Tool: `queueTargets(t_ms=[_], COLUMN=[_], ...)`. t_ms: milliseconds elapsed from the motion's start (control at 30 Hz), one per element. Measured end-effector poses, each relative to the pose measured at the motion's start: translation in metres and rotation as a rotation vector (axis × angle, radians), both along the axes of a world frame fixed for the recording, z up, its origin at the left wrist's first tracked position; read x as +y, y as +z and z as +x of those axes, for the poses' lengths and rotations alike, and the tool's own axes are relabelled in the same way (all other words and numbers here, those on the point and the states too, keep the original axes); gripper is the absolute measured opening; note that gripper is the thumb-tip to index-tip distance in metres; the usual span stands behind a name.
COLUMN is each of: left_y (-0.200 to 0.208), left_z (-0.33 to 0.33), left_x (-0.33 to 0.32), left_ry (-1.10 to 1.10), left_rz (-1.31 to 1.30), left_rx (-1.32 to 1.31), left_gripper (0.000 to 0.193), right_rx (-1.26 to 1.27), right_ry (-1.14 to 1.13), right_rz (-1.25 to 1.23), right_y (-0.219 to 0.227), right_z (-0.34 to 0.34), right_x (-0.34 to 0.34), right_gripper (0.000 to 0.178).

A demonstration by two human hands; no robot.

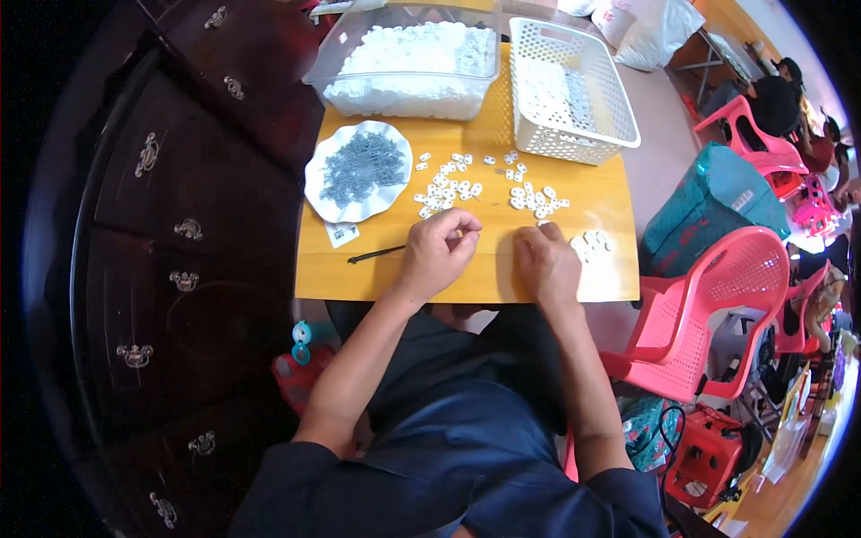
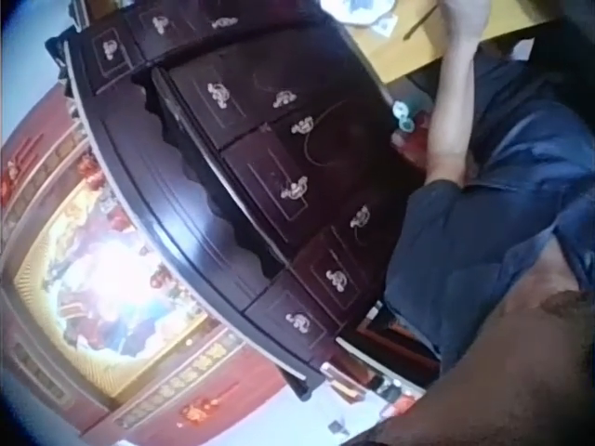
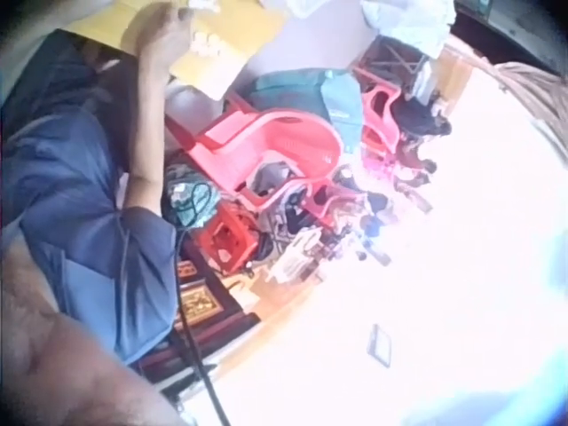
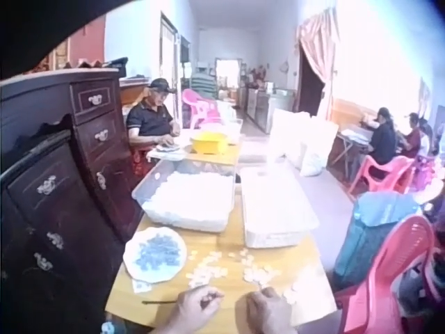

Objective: Assembling small white plastic components by manually inserting metal clips.

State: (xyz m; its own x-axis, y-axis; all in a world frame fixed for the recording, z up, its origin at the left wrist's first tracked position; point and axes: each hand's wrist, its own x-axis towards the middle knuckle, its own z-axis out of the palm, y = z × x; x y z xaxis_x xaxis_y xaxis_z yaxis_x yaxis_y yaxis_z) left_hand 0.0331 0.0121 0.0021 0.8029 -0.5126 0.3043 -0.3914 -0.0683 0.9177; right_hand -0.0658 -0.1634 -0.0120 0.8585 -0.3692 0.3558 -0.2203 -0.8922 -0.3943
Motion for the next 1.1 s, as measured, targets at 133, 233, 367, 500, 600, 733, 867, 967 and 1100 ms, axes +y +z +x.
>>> queueTargets(t_ms=[133, 233, 367, 500, 600, 733, 867, 967, 1100], left_y=[-0.011, -0.005, -0.012, -0.012, -0.011, -0.01, -0.016, -0.018, -0.011], left_z=[0.0, -0.003, -0.003, -0.006, -0.01, -0.012, -0.01, -0.009, -0.015], left_x=[-0.004, 0.003, 0.004, -0.006, -0.009, -0.009, -0.006, -0.006, -0.009], left_ry=[-0.048, -0.048, -0.123, -0.128, -0.13, -0.119, -0.1, -0.086, -0.06], left_rz=[0.044, 0.116, 0.082, 0.146, 0.164, 0.158, 0.16, 0.166, 0.177], left_rx=[0.046, 0.131, 0.205, 0.165, 0.159, 0.165, 0.135, 0.095, 0.088], left_gripper=[0.007, 0.008, 0.006, 0.006, 0.006, 0.006, 0.006, 0.005, 0.004], right_rx=[-0.105, -0.084, 0.002, -0.017, -0.021, 0.008, -0.025, -0.071, -0.184], right_ry=[0.076, 0.116, 0.183, 0.2, 0.229, 0.244, 0.246, 0.2, 0.144], right_rz=[-0.004, -0.05, -0.054, -0.087, -0.094, -0.107, -0.098, 0.015, 0.231], right_y=[-0.016, -0.024, -0.015, -0.012, -0.014, -0.017, -0.013, -0.01, -0.009], right_z=[-0.008, -0.001, 0.003, 0.0, -0.001, -0.001, -0.002, -0.011, -0.014], right_x=[-0.007, -0.001, -0.001, -0.01, -0.014, -0.014, -0.01, 0.003, 0.018], right_gripper=[0.008, 0.007, 0.005, 0.006, 0.007, 0.01, 0.012, 0.012, 0.013])
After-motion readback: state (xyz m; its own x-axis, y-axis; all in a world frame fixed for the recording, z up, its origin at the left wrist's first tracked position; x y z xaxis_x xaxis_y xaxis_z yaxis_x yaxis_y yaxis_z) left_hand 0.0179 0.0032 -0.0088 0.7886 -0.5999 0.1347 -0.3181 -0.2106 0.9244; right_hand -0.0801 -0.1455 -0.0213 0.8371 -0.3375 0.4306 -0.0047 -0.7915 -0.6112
